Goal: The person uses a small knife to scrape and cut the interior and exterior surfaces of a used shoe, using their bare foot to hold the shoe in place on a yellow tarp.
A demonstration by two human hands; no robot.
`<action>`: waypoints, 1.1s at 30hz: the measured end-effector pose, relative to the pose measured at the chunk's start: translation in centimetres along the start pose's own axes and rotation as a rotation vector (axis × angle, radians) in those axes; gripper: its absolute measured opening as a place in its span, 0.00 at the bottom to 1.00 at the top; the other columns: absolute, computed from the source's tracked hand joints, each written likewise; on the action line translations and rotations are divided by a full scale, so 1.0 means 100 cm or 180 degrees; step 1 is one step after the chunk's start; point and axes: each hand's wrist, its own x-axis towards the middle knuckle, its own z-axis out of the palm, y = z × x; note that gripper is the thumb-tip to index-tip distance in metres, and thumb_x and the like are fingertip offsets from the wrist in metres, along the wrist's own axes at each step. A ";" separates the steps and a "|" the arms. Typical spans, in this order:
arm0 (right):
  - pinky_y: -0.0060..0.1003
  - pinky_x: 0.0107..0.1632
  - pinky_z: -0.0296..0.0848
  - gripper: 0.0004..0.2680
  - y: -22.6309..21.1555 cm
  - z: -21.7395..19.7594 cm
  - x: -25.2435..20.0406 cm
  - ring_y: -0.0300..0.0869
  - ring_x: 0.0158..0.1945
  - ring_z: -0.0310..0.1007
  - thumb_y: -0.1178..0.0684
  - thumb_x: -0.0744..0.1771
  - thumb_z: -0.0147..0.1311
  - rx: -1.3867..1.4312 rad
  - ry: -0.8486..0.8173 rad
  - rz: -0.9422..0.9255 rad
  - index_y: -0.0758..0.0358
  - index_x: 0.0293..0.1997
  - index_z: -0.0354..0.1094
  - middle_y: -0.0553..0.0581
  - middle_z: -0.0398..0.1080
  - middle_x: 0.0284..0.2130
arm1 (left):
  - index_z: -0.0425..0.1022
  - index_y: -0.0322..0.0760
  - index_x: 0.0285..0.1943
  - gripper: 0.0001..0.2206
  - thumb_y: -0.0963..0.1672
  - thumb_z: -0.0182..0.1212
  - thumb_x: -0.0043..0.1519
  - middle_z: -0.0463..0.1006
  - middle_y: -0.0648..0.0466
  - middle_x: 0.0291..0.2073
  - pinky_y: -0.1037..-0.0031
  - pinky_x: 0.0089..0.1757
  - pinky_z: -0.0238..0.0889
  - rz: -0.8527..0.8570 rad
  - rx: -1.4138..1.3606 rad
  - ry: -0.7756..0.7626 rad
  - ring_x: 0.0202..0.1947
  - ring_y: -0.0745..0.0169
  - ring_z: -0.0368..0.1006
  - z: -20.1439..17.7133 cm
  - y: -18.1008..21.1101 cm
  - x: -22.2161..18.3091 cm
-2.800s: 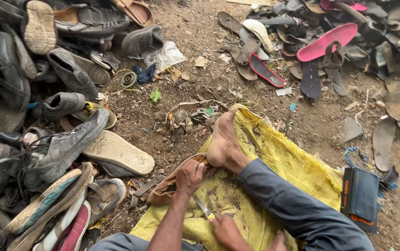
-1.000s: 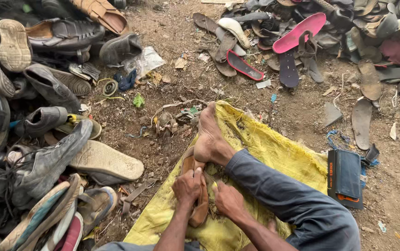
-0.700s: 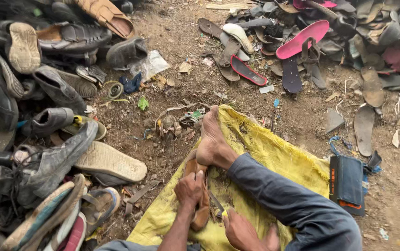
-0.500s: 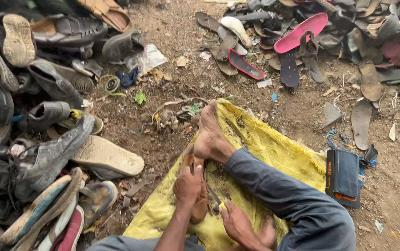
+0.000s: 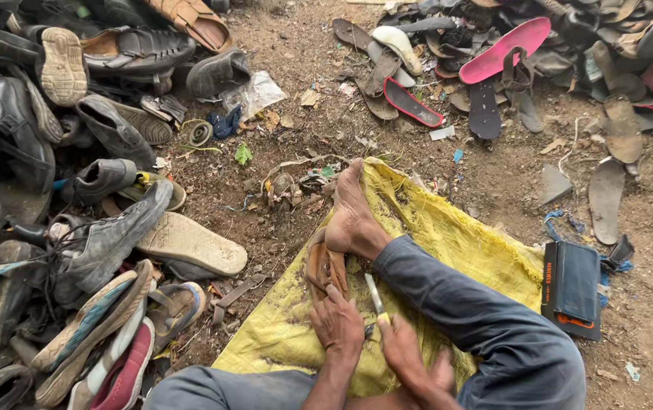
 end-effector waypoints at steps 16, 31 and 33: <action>0.74 0.70 0.24 0.48 0.006 -0.010 -0.003 0.57 0.78 0.14 0.10 0.53 0.19 0.0035 -0.0028 -0.0155 0.46 0.77 0.17 0.57 0.18 0.77 | 0.71 0.38 0.54 0.15 0.48 0.60 0.63 0.79 0.51 0.29 0.61 0.37 0.67 -0.1161 -0.1894 -0.0949 0.33 0.55 0.73 0.002 -0.025 -0.002; 0.73 0.70 0.25 0.46 0.015 -0.003 0.010 0.56 0.79 0.16 0.11 0.55 0.17 0.0008 0.0174 -0.0234 0.50 0.77 0.23 0.58 0.21 0.77 | 0.70 0.37 0.48 0.09 0.45 0.60 0.65 0.72 0.49 0.33 0.62 0.40 0.66 -0.0670 -0.2800 -0.1081 0.36 0.55 0.69 0.009 -0.040 0.001; 0.73 0.71 0.26 0.46 0.012 -0.006 0.009 0.55 0.79 0.16 0.12 0.55 0.17 0.0027 0.0203 -0.0239 0.51 0.77 0.23 0.59 0.22 0.77 | 0.70 0.36 0.47 0.08 0.45 0.59 0.67 0.71 0.48 0.34 0.63 0.40 0.68 -0.0644 -0.2865 -0.1171 0.37 0.55 0.68 0.009 -0.039 0.003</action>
